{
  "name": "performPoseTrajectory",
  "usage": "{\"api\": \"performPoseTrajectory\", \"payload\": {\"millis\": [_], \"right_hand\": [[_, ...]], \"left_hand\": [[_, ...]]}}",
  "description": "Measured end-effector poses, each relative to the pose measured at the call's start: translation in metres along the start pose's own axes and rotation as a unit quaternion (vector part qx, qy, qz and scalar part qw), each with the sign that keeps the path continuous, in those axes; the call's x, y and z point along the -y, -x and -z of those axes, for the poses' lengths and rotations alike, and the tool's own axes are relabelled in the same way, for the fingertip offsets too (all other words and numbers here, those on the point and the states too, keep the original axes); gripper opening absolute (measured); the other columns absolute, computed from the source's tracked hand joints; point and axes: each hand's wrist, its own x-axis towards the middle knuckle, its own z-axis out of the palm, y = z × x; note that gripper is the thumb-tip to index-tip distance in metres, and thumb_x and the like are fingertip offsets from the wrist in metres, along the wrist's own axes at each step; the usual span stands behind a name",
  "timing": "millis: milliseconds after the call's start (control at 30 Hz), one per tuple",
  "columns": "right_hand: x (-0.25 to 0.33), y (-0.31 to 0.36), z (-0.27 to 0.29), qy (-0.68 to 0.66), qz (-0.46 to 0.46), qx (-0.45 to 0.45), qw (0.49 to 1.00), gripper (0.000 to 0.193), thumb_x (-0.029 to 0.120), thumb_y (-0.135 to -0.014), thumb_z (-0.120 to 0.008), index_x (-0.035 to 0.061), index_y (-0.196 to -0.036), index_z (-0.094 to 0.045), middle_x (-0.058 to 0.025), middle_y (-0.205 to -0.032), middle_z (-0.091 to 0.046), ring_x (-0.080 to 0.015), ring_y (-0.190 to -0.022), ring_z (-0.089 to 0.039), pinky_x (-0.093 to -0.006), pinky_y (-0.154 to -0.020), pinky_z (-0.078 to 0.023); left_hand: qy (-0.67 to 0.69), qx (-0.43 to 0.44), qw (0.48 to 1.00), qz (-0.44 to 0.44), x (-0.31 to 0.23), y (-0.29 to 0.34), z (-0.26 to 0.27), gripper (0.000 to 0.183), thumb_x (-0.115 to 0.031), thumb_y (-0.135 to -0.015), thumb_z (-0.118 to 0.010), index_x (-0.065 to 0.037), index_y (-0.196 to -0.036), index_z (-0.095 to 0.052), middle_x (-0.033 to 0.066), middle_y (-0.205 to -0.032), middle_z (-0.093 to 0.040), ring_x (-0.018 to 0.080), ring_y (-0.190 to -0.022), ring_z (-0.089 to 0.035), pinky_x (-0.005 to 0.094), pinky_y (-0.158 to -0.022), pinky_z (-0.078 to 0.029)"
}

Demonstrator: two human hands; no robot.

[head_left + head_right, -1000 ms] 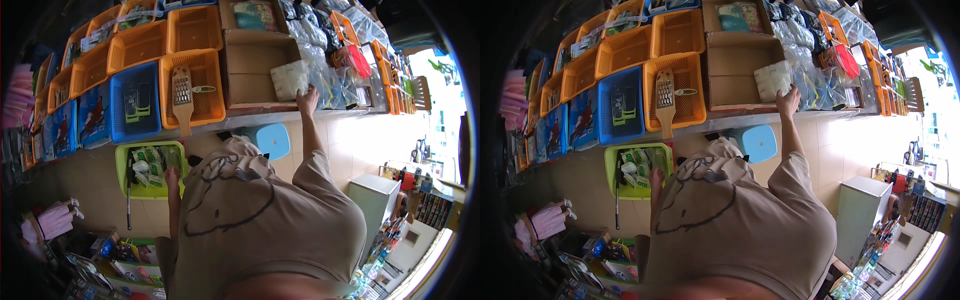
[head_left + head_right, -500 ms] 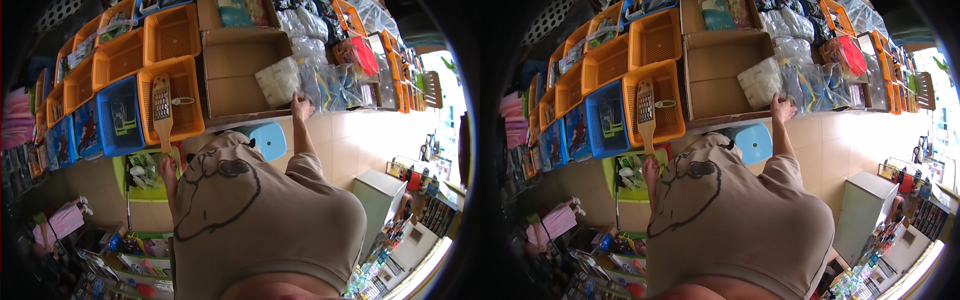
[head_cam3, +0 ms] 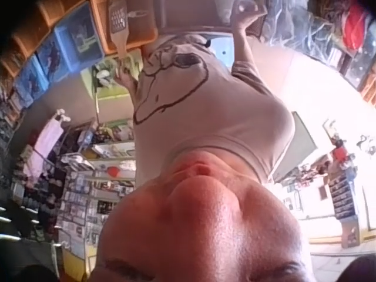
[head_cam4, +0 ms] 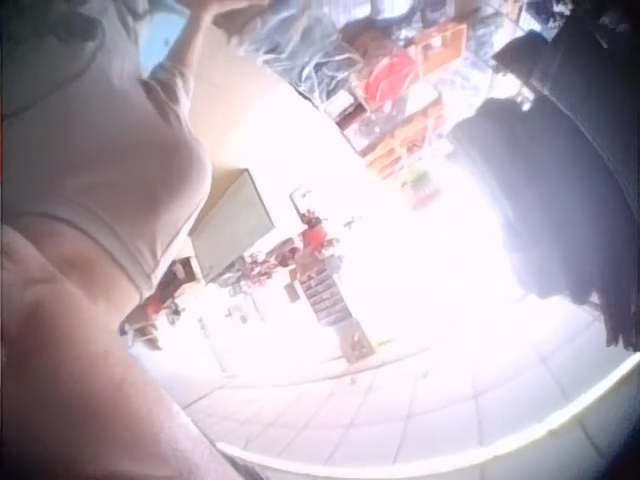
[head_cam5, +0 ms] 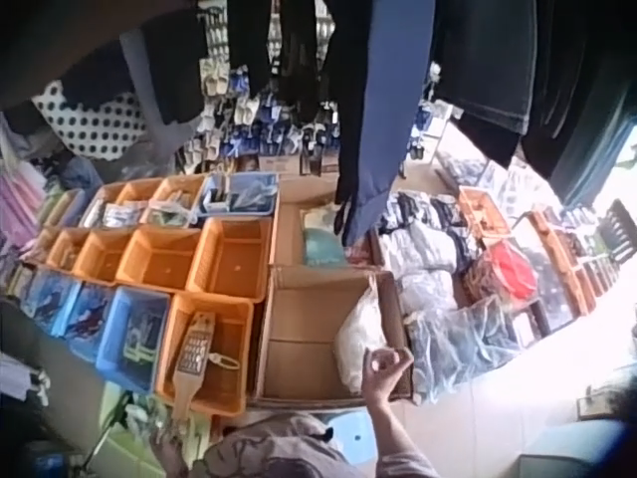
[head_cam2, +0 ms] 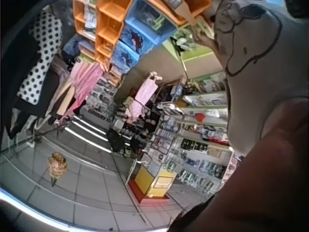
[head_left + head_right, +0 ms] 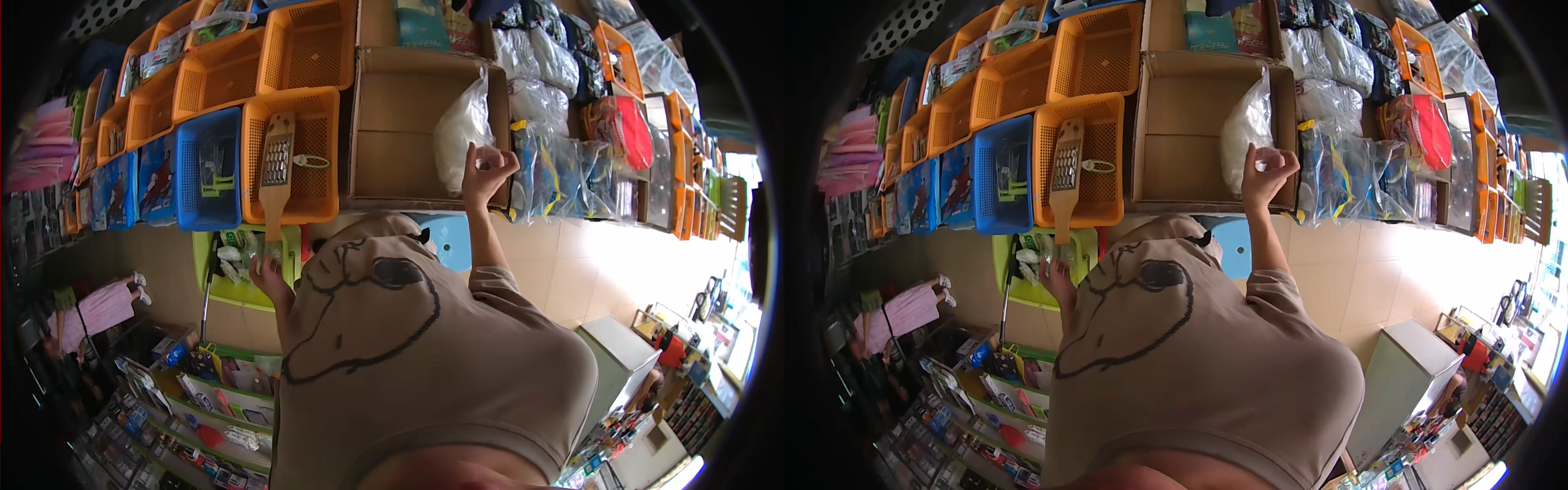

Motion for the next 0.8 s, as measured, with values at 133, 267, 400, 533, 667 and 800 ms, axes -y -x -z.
{"api": "performPoseTrajectory", "payload": {"millis": [133,267,400,533,667,800], "right_hand": [[0.041,-0.001,-0.032,0.004,0.045,0.138,0.989,0.062,0.004,-0.079,-0.076,0.0032,-0.133,-0.045,-0.0033,-0.071,-0.058,-0.0117,-0.066,-0.054,-0.0270,-0.068,-0.047],[0.102,-0.015,-0.053,-0.001,0.127,0.220,0.967,0.016,0.003,-0.079,-0.073,-0.0001,-0.095,-0.070,-0.0061,-0.071,-0.059,-0.0135,-0.063,-0.055,-0.0275,-0.062,-0.046],[0.186,0.006,-0.049,-0.120,0.183,0.281,0.935,0.012,-0.006,-0.074,-0.073,-0.0034,-0.084,-0.065,-0.0086,-0.069,-0.060,-0.0150,-0.062,-0.056,-0.0264,-0.058,-0.043],[0.228,0.037,-0.038,-0.417,0.182,0.402,0.794,0.014,-0.007,-0.073,-0.070,-0.0072,-0.084,-0.061,-0.0137,-0.073,-0.063,-0.0194,-0.062,-0.057,-0.0307,-0.057,-0.044],[0.255,0.073,-0.038,-0.518,0.074,0.467,0.713,0.010,-0.008,-0.077,-0.066,-0.0064,-0.084,-0.058,-0.0119,-0.075,-0.061,-0.0198,-0.064,-0.055,-0.0326,-0.059,-0.042],[0.262,0.080,-0.056,-0.401,0.087,0.588,0.697,0.013,-0.005,-0.082,-0.065,-0.0042,-0.093,-0.058,-0.0128,-0.089,-0.058,-0.0173,-0.076,-0.051,-0.0280,-0.071,-0.041]], "left_hand": [[-0.059,0.018,0.996,-0.072,-0.037,0.026,-0.039,0.042,-0.012,-0.094,-0.059,-0.008,-0.133,-0.044,0.0073,-0.105,-0.059,0.0172,-0.092,-0.056,0.0313,-0.085,-0.047],[-0.073,0.136,0.978,-0.137,-0.058,0.033,-0.066,0.035,-0.008,-0.096,-0.057,-0.007,-0.130,-0.049,0.0063,-0.108,-0.058,0.0153,-0.097,-0.057,0.0301,-0.086,-0.048],[-0.048,0.296,0.952,-0.065,-0.089,0.051,-0.091,0.034,-0.017,-0.098,-0.057,-0.007,-0.130,-0.050,0.0074,-0.111,-0.061,0.0170,-0.103,-0.059,0.0317,-0.091,-0.049],[0.103,0.324,0.926,0.165,-0.084,0.058,-0.104,0.052,-0.038,-0.099,-0.054,-0.010,-0.141,-0.038,0.0128,-0.133,-0.052,0.0244,-0.121,-0.054,0.0411,-0.104,-0.043],[0.326,0.448,0.806,0.209,-0.075,0.053,-0.092,0.062,-0.045,-0.102,-0.043,-0.011,-0.150,-0.026,0.0121,-0.152,-0.036,0.0266,-0.135,-0.041,0.0472,-0.112,-0.035],[0.328,0.352,0.869,0.117,-0.076,0.052,-0.064,0.069,-0.056,-0.100,-0.037,-0.010,-0.152,-0.026,0.0107,-0.154,-0.034,0.0253,-0.139,-0.036,0.0445,-0.116,-0.030]]}}
